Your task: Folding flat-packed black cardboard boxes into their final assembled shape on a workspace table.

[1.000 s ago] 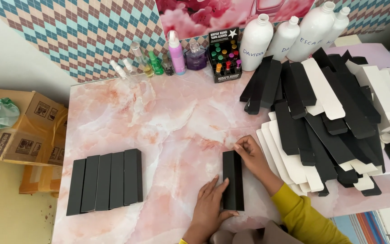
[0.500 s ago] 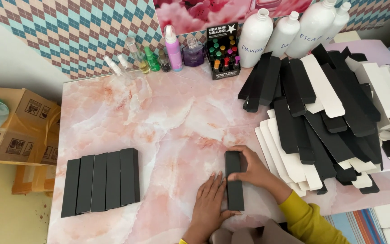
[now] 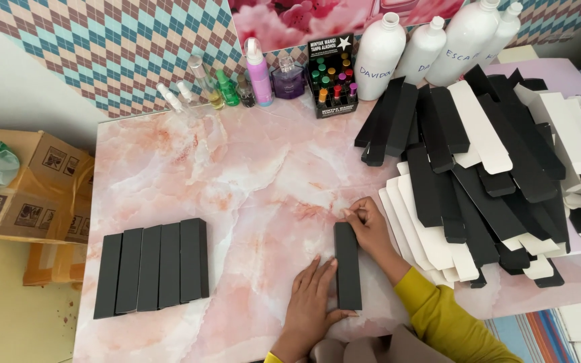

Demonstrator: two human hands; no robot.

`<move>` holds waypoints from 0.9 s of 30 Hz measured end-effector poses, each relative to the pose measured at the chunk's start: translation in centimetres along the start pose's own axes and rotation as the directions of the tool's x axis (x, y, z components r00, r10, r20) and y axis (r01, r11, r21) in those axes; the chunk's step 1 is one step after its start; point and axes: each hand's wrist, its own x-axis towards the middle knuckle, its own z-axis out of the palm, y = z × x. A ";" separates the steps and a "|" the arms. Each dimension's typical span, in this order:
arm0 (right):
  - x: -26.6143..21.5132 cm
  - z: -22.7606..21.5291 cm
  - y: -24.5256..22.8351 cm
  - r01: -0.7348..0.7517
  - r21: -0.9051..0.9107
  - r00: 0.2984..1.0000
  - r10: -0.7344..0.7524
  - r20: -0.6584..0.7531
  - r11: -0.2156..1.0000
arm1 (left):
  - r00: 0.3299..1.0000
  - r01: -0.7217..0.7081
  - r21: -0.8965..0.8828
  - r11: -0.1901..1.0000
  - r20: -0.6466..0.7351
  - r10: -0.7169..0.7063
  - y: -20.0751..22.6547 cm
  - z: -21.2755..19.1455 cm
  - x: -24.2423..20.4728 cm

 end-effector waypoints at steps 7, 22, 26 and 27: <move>0.1 -2.0 -1.0 -0.024 0.245 0.997 0.004 0.079 0.969 | 0.999 -0.021 -0.172 0.985 -0.053 0.012 -0.7 -0.4 -0.2; -4.1 -3.2 -1.6 0.271 -0.267 0.867 -0.115 0.484 0.925 | 1.000 -0.009 -0.037 0.999 -0.017 0.009 -0.7 0.7 -0.2; -2.5 -2.7 -0.5 0.093 -0.221 0.949 -0.018 0.316 0.971 | 1.000 0.013 -0.035 0.999 0.003 -0.013 -0.7 0.6 -0.1; -2.0 -2.6 0.0 0.079 -0.167 0.965 -0.033 0.262 0.983 | 1.000 0.009 -0.036 0.999 -0.003 -0.009 -0.7 0.6 0.0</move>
